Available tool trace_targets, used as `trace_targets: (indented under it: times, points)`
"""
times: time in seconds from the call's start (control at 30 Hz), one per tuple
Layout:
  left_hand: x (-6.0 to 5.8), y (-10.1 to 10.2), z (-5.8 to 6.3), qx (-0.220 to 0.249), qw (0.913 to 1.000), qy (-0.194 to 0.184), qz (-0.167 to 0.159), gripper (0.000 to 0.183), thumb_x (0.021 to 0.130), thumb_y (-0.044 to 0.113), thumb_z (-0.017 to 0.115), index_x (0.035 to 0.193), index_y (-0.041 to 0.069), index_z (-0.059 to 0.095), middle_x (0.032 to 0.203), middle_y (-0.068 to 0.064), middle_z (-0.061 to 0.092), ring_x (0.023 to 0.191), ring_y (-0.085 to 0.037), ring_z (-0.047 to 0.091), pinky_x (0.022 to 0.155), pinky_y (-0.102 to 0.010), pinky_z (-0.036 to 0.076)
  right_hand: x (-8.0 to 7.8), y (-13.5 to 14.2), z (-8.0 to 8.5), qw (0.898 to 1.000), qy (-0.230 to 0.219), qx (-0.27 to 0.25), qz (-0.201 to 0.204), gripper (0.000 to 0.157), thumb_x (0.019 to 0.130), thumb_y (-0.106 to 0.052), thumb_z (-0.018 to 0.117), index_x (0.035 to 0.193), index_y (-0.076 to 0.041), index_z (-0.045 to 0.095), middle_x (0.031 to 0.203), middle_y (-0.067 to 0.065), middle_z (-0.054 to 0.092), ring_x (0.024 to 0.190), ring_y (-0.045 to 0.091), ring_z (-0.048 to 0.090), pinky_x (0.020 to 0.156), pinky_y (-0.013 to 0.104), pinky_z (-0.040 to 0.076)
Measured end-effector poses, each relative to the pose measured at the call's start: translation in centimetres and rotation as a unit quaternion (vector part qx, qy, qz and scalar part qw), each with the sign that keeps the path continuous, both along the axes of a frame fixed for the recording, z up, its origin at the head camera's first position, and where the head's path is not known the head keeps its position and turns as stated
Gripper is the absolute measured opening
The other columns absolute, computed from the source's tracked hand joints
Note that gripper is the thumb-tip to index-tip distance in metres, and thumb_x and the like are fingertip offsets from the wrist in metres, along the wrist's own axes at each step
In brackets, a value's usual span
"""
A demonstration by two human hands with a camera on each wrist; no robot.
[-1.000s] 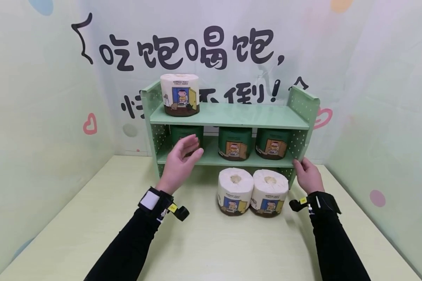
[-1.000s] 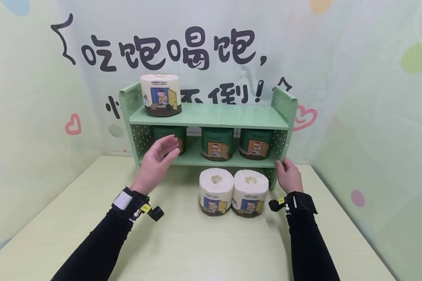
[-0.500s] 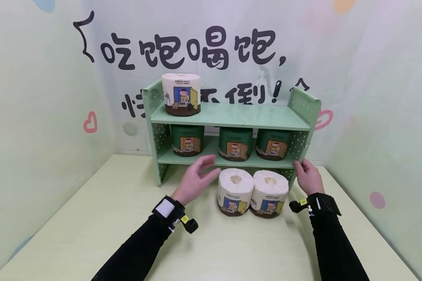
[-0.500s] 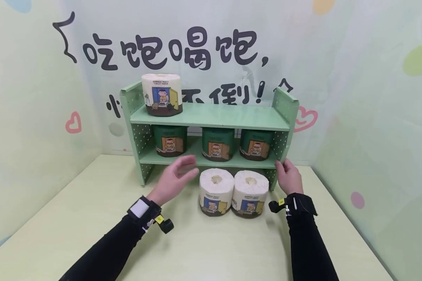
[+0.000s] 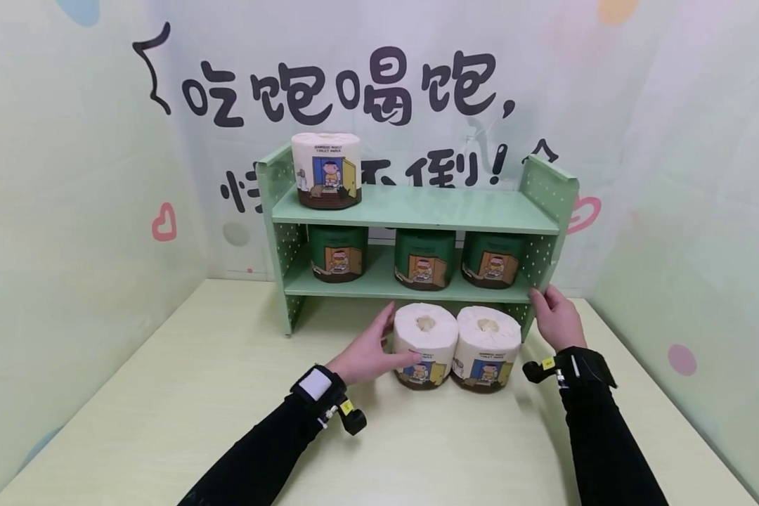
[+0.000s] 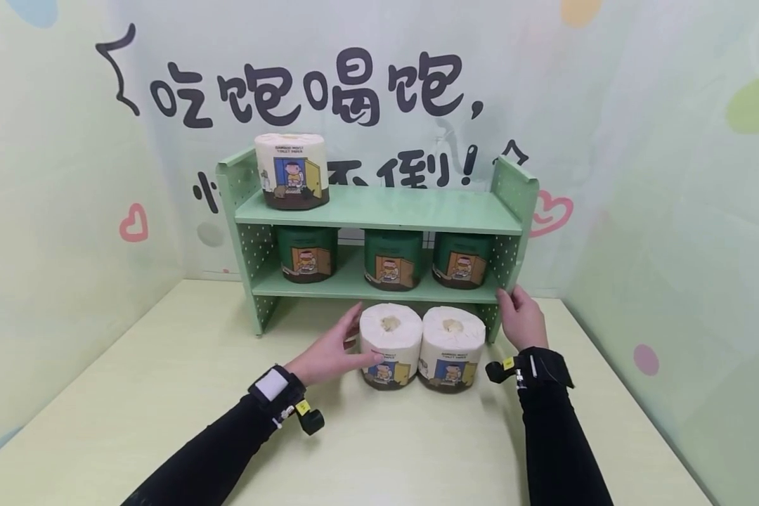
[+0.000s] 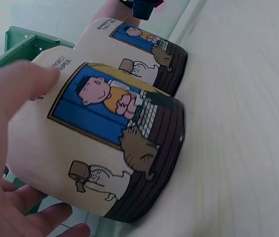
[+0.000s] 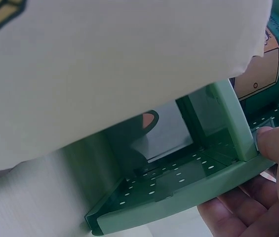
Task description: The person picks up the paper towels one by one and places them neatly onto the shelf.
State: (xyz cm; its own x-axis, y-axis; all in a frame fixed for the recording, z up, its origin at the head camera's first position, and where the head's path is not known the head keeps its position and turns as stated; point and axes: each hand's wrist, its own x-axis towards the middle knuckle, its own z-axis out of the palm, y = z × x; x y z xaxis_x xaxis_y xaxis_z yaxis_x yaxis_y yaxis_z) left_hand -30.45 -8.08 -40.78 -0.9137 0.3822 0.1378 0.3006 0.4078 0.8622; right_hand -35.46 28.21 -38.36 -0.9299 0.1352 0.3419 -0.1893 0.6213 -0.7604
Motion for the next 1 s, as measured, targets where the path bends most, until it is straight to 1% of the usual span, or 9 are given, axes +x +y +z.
trace_targets:
  times: [0.1,0.2,0.3,0.47,0.6,0.67,0.87,0.9,1.0]
  points:
    - [0.0,-0.1,0.0,-0.003,0.9999,0.002,0.012,0.127,0.072,0.047,0.088,0.159,0.014,0.001,0.153,-0.016,0.028,0.133,-0.024,0.032,0.108,-0.049,0.032,0.0,0.0,0.0,1.000,-0.002,0.001,0.000,0.052,0.108,-0.042,0.039,0.140,-0.003,0.051,0.129,0.023,0.056,0.119,0.039,0.048,0.096,0.062,0.037]
    - [0.1,-0.2,0.1,-0.025,0.9993,0.009,0.028,0.131,0.067,0.052,0.089,0.159,0.014,0.003,0.152,-0.016,0.027,0.131,-0.026,0.034,0.106,-0.055,0.031,0.1,0.0,-0.1,1.000,-0.003,0.000,-0.001,0.052,0.108,-0.043,0.039,0.140,-0.004,0.051,0.128,0.023,0.057,0.117,0.038,0.049,0.095,0.062,0.038]
    - [0.2,-0.2,0.1,-0.047,0.9984,0.016,0.029,0.132,0.064,0.055,0.089,0.159,0.014,0.007,0.148,-0.016,0.029,0.127,-0.026,0.038,0.105,-0.056,0.032,0.1,0.1,-0.2,1.000,-0.005,-0.001,-0.003,0.053,0.108,-0.044,0.039,0.140,-0.004,0.051,0.127,0.023,0.057,0.115,0.038,0.050,0.094,0.061,0.039]
    - [0.2,-0.2,-0.1,-0.040,0.9991,0.015,0.005,0.111,0.068,0.050,0.089,0.155,0.018,0.028,0.135,-0.009,0.036,0.118,-0.020,0.043,0.101,-0.054,0.036,0.2,0.2,-0.4,1.000,-0.007,-0.002,-0.005,0.054,0.108,-0.045,0.038,0.140,-0.004,0.051,0.128,0.024,0.057,0.117,0.038,0.049,0.094,0.061,0.039]
    - [0.2,-0.3,-0.2,-0.027,0.9996,0.007,0.002,0.098,0.068,0.048,0.090,0.147,0.019,0.040,0.131,-0.005,0.039,0.116,-0.019,0.043,0.100,-0.055,0.036,0.2,0.2,-0.4,1.000,-0.004,-0.003,-0.004,0.054,0.108,-0.044,0.038,0.139,-0.003,0.051,0.128,0.024,0.057,0.117,0.038,0.049,0.095,0.061,0.038]
    - [0.2,-0.3,-0.2,-0.021,0.9998,0.001,0.001,0.098,0.068,0.048,0.090,0.146,0.017,0.039,0.132,-0.003,0.043,0.118,-0.019,0.044,0.101,-0.054,0.036,0.2,0.2,-0.4,1.000,-0.003,-0.004,-0.004,0.054,0.108,-0.044,0.038,0.139,-0.002,0.051,0.127,0.024,0.057,0.117,0.038,0.049,0.095,0.061,0.038]
    - [2.4,0.0,2.3,0.014,0.9994,-0.020,-0.025,0.092,0.078,0.024,0.087,0.146,0.003,0.030,0.132,-0.013,0.051,0.119,-0.025,0.048,0.104,-0.053,0.034,0.1,0.1,-0.3,1.000,-0.001,-0.007,-0.002,0.054,0.108,-0.043,0.038,0.140,-0.002,0.051,0.128,0.024,0.057,0.118,0.038,0.049,0.096,0.062,0.037]
    - [2.5,0.0,2.4,0.016,0.9993,-0.021,-0.028,0.093,0.078,0.022,0.087,0.147,0.002,0.028,0.133,-0.014,0.050,0.120,-0.026,0.047,0.105,-0.054,0.033,0.1,0.1,-0.3,1.000,-0.001,-0.008,-0.001,0.054,0.108,-0.043,0.038,0.140,-0.002,0.050,0.128,0.024,0.057,0.119,0.038,0.048,0.097,0.062,0.037]
    - [1.6,-0.1,1.4,0.012,0.9992,-0.018,-0.033,0.099,0.078,0.027,0.087,0.151,0.008,0.023,0.136,-0.011,0.048,0.122,-0.025,0.045,0.105,-0.055,0.032,0.0,0.0,-0.2,1.000,0.000,-0.006,-0.001,0.053,0.108,-0.043,0.038,0.140,-0.002,0.050,0.128,0.024,0.057,0.119,0.039,0.048,0.096,0.062,0.037]
